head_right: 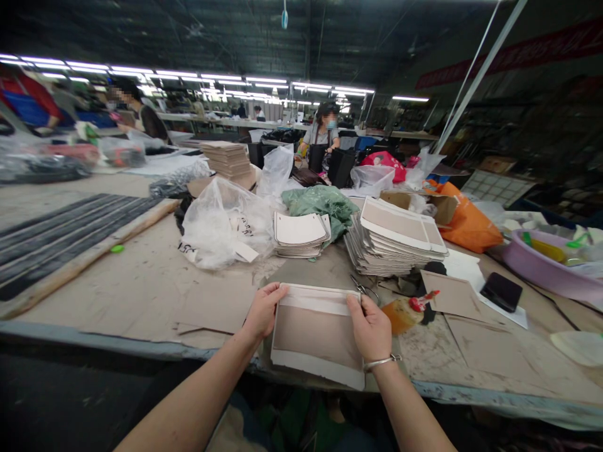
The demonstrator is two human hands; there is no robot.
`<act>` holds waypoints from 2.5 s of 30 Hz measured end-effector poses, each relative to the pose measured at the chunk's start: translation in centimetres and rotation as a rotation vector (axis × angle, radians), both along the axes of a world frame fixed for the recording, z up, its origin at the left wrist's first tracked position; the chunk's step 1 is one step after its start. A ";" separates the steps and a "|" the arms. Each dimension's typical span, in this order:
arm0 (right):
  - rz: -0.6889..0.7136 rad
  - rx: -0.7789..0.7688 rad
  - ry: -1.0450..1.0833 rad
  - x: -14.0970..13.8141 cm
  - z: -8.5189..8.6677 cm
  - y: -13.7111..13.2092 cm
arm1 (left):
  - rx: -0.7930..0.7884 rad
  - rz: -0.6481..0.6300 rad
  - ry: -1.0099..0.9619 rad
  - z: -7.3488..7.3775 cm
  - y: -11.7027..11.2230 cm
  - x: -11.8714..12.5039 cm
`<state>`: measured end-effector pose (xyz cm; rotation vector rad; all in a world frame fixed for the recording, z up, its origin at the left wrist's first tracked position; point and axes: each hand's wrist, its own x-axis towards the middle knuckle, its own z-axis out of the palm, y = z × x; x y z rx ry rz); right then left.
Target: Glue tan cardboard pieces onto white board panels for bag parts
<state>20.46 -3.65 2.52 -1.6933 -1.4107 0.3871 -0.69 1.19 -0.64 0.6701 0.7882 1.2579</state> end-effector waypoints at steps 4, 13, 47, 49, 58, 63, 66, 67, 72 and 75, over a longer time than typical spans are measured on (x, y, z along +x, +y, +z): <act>-0.001 0.009 -0.010 -0.2 0.0 -0.1 | 0.005 0.010 0.012 -0.1 0.1 0.0; 0.008 0.021 0.065 -0.3 -0.3 0.0 | 0.001 -0.007 0.030 -0.5 0.3 -0.1; 0.214 0.124 -0.679 -2.2 1.0 0.6 | 0.165 -0.108 0.366 -0.7 -0.3 0.2; 0.230 0.070 -0.650 -2.4 0.9 0.9 | 0.163 -0.114 0.371 -0.6 -0.4 0.2; 0.180 0.104 -0.696 -2.9 1.2 1.0 | 0.062 -0.143 0.211 -0.1 -0.4 0.2; 0.256 0.165 -0.934 -5.8 0.9 -0.4 | 0.034 -0.100 0.135 0.3 -0.3 0.1; 0.402 0.129 -0.970 -7.3 -0.3 -1.1 | 0.014 -0.077 0.102 0.3 -0.3 0.1; 0.418 0.117 -0.969 -7.6 -0.8 -1.3 | 0.004 -0.082 0.083 0.3 -0.3 0.0; 0.328 0.084 -0.971 -6.2 -2.1 -1.5 | -0.060 -0.107 0.012 0.1 0.0 -0.3; 0.193 0.062 -0.927 -3.8 -2.6 -1.2 | -0.093 -0.075 0.013 0.2 0.2 -0.6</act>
